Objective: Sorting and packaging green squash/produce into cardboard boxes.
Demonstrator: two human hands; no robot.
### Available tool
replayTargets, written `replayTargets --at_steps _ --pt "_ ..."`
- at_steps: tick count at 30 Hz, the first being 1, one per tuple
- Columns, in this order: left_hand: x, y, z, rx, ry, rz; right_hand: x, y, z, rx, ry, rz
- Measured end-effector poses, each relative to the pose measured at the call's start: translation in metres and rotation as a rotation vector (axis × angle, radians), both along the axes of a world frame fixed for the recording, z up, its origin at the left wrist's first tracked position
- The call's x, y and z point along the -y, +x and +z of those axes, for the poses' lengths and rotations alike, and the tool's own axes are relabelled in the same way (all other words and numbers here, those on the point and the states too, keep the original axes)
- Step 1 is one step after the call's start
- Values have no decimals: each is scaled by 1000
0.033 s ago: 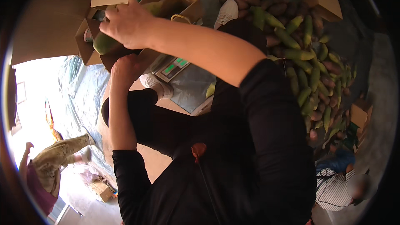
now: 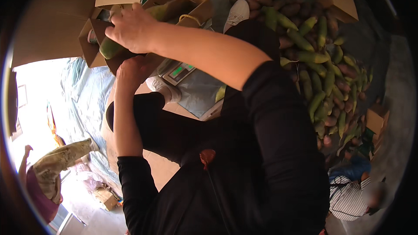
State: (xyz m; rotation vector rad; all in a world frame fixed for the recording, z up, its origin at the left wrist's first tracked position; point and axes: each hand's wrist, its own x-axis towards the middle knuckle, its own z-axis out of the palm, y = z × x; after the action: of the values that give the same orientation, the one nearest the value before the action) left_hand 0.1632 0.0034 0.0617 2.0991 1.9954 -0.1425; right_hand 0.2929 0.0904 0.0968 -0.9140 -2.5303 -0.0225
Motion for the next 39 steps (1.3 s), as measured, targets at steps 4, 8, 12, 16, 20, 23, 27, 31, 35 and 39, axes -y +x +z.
replayTargets --at_steps 4,8,12,16,20,23,27,31,35,39 --pt "2 -7 -4 128 -23 0 0 -14 -21 -53 -150 46" --pt "5 -7 8 23 -90 16 -20 25 -1 -128 -136 -40" --pt "1 -11 8 98 -87 98 -37 98 19 -292 -189 -146" --pt "0 -6 6 87 1 10 -47 135 21 -375 -292 -313" --pt "-2 -2 5 126 13 21 -51 147 6 -324 -266 -478" --pt "-3 0 5 131 23 9 -50 153 -6 -348 -299 -475" --pt "-4 4 6 157 40 29 -57 156 -22 -389 -340 -476" --pt "-6 7 13 162 22 60 -62 154 -27 -377 -427 -526" --pt "-5 3 9 169 51 58 -72 155 -36 -292 -444 -612" --pt "-8 3 5 215 81 114 -80 168 -69 -384 -361 -519"
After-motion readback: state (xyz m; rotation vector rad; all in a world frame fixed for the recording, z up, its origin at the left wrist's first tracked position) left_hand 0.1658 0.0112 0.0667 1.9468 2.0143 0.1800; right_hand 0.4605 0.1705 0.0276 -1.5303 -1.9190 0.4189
